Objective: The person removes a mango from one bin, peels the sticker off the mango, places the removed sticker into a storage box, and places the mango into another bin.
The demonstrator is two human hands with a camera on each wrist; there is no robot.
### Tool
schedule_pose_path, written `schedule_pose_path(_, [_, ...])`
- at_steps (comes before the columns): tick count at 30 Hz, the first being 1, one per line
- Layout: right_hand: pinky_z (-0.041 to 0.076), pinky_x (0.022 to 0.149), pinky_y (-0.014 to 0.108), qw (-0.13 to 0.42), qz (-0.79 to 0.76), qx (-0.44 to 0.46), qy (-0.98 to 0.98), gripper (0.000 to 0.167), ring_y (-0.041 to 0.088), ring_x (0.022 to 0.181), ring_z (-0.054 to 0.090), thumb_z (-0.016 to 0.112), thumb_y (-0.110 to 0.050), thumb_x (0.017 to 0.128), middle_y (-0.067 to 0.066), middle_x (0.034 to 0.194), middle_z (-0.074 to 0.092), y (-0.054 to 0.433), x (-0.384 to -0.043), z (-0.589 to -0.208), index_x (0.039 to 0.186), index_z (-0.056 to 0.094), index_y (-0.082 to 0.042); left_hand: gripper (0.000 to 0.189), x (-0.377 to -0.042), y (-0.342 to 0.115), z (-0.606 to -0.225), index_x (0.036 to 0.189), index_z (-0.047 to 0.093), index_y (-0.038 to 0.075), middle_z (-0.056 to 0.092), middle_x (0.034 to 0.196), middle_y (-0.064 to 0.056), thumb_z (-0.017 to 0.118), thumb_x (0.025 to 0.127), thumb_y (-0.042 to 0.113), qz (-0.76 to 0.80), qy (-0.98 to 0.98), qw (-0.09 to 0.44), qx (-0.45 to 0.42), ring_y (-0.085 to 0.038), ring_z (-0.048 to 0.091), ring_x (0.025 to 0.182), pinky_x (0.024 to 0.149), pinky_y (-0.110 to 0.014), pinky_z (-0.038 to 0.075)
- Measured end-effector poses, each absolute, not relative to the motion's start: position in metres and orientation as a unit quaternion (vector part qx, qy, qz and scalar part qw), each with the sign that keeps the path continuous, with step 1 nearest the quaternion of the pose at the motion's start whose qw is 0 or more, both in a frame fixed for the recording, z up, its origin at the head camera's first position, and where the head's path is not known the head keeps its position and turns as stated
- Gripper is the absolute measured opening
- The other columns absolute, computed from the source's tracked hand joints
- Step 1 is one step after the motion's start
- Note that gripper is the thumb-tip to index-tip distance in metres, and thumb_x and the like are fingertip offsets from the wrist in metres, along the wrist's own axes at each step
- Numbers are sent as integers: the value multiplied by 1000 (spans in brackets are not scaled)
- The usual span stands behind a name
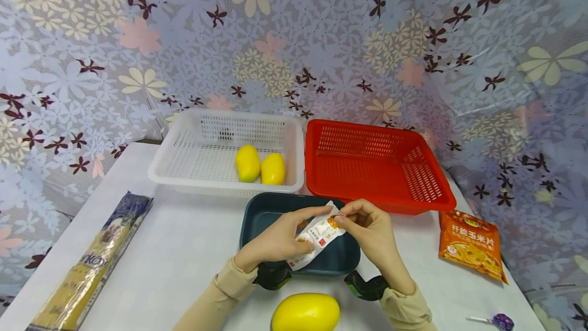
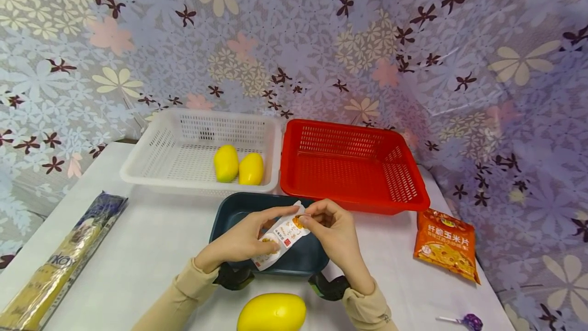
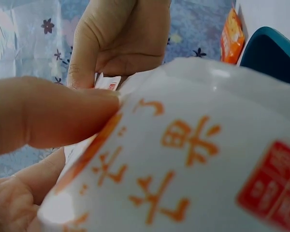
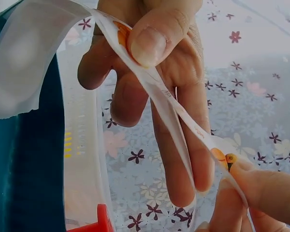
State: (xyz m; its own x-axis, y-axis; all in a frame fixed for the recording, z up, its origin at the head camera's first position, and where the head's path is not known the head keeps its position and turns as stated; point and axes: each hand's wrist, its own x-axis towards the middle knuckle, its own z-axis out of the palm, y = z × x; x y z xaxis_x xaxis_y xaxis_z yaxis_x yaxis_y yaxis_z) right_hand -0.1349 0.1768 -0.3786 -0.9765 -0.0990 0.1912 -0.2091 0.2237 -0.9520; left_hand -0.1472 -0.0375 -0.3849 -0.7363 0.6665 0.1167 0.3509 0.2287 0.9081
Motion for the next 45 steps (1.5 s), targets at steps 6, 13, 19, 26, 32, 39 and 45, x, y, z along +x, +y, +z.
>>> schedule_pose_path(6, [54,63,21,56,599,87,-794,13,10,67,60,73,-3,84,-9,77,66,177,-137,-378,91,64,2,71,-149,-37,-384,148,40,10,43,151,-6,61,82,-5,527,765,148,339,-19,47,102,85,-22,43])
schedule_pose_path(13, [54,63,21,46,603,95,-791,14,9,67,60,72,-2,84,-9,77,65,177,-138,-378,92,63,3,70,-149,-36,-385,148,40,11,49,146,-9,61,82,-5,532,761,153,338,-16,51,91,72,-16,45])
schedule_pose_path(19, [54,65,20,51,605,105,-788,15,10,69,62,73,-6,84,-4,79,67,178,-138,-377,92,63,3,65,-148,-35,-384,147,42,13,55,137,-10,59,86,-1,535,763,152,330,-12,48,76,60,-15,39])
schedule_pose_path(26, [54,64,21,50,601,110,-790,14,9,69,62,73,-5,84,-3,80,66,178,-137,-379,91,63,2,57,-147,-33,-385,146,43,12,54,138,-11,58,92,3,547,757,162,320,-12,50,81,62,-15,42])
schedule_pose_path(32, [55,66,22,39,597,112,-793,13,10,71,62,71,-6,86,-8,81,66,179,-137,-378,93,64,1,56,-147,-32,-387,146,44,11,57,129,-15,57,92,1,557,752,164,312,-9,51,75,56,-14,44])
schedule_pose_path(39, [55,70,22,38,586,123,-800,11,9,76,63,69,-5,88,-7,86,67,180,-135,-379,95,65,0,66,-146,-30,-392,150,37,15,62,120,-18,55,89,-5,575,744,140,309,-6,45,61,53,-14,40])
schedule_pose_path(45, [54,73,21,45,574,129,-808,12,7,80,65,70,-6,87,-10,88,67,181,-138,-380,97,66,-1,82,-146,-27,-393,154,23,20,41,151,-13,53,85,-11,607,723,109,312,-6,36,54,50,-14,34])
